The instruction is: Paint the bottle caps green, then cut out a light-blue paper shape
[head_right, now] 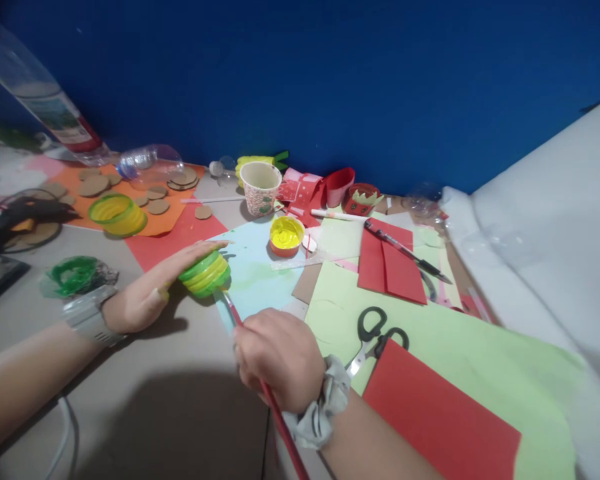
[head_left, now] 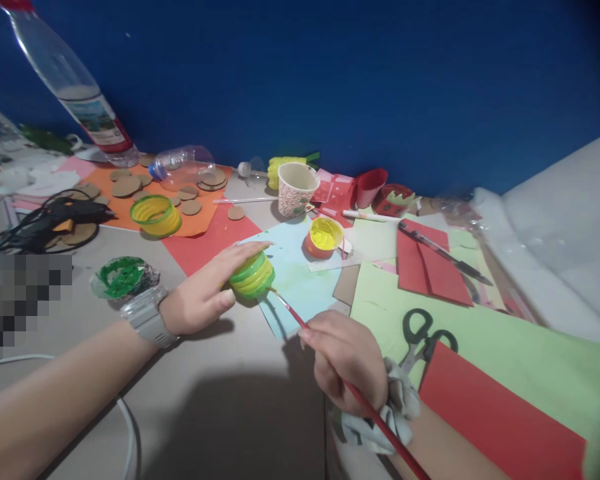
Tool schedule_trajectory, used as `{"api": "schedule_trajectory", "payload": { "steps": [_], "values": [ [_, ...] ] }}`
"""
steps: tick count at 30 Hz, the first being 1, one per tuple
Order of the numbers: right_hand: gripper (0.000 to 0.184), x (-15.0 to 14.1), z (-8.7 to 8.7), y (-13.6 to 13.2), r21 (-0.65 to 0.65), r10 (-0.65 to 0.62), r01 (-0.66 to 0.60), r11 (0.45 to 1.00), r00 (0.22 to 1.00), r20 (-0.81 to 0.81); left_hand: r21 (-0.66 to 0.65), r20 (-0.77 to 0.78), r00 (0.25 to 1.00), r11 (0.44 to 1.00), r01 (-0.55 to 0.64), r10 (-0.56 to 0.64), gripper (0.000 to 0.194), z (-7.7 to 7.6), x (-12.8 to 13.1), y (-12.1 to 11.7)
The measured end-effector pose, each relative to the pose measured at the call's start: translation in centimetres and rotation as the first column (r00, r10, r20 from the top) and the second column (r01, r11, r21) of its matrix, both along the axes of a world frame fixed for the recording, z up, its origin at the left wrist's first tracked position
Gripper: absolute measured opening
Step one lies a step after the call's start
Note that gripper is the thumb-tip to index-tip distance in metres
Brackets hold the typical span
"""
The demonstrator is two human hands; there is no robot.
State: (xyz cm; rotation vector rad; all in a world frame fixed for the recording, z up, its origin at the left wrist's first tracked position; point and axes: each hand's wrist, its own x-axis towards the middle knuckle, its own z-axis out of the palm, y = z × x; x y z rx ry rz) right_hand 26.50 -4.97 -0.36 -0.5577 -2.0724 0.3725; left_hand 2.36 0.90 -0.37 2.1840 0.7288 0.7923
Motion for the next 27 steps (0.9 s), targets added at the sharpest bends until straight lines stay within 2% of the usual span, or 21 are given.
{"api": "schedule_trajectory", "payload": {
  "steps": [4,7,9,12,16,17,20,21,24,27],
  "values": [
    [0.018,-0.02,0.0,0.19,-0.071,0.093,-0.094,0.993,0.996,-0.017,0.003,-0.011,1.0,1.0,0.011,-0.011,0.074,0.01,0.02,0.01],
    [0.016,0.01,0.01,0.24,-0.01,0.042,-0.043,0.999,0.997,-0.057,0.004,-0.01,1.0,1.0,0.001,-0.001,0.074,-0.01,0.03,0.03],
    [0.014,0.01,0.13,0.2,-0.023,0.024,-0.025,0.999,0.999,-0.041,0.002,-0.009,1.0,1.0,-0.001,0.001,0.073,-0.04,0.03,0.04],
    [0.015,-0.06,0.36,0.21,-0.07,0.092,-0.091,0.993,0.996,0.013,0.005,-0.005,1.0,1.0,0.013,-0.013,0.073,-0.05,0.05,0.05],
    [0.016,-0.08,0.5,0.32,0.033,-0.028,0.028,0.999,1.0,-0.006,-0.007,-0.005,1.0,1.0,0.007,-0.007,0.074,0.03,0.09,0.07],
    [0.015,-0.08,0.51,0.33,0.024,-0.027,0.027,0.999,1.0,-0.001,-0.007,-0.005,1.0,1.0,0.006,-0.006,0.074,0.05,0.1,0.07],
    [0.015,-0.1,0.48,0.33,-0.038,0.085,-0.084,0.996,0.996,0.029,0.0,-0.001,1.0,1.0,0.012,-0.012,0.073,0.12,0.14,0.06],
    [0.015,-0.1,0.47,0.33,-0.034,0.086,-0.085,0.996,0.996,0.026,0.001,0.001,1.0,1.0,0.012,-0.012,0.074,0.14,0.16,0.05],
    [0.015,-0.04,0.47,0.36,0.036,-0.02,0.02,0.999,1.0,-0.002,-0.008,0.001,1.0,1.0,0.001,-0.001,0.074,0.13,0.19,0.01],
    [0.015,-0.03,0.5,0.41,0.002,0.017,-0.017,1.0,0.999,0.049,-0.01,0.003,1.0,1.0,0.0,0.0,0.073,0.07,0.18,-0.01]
  ]
}}
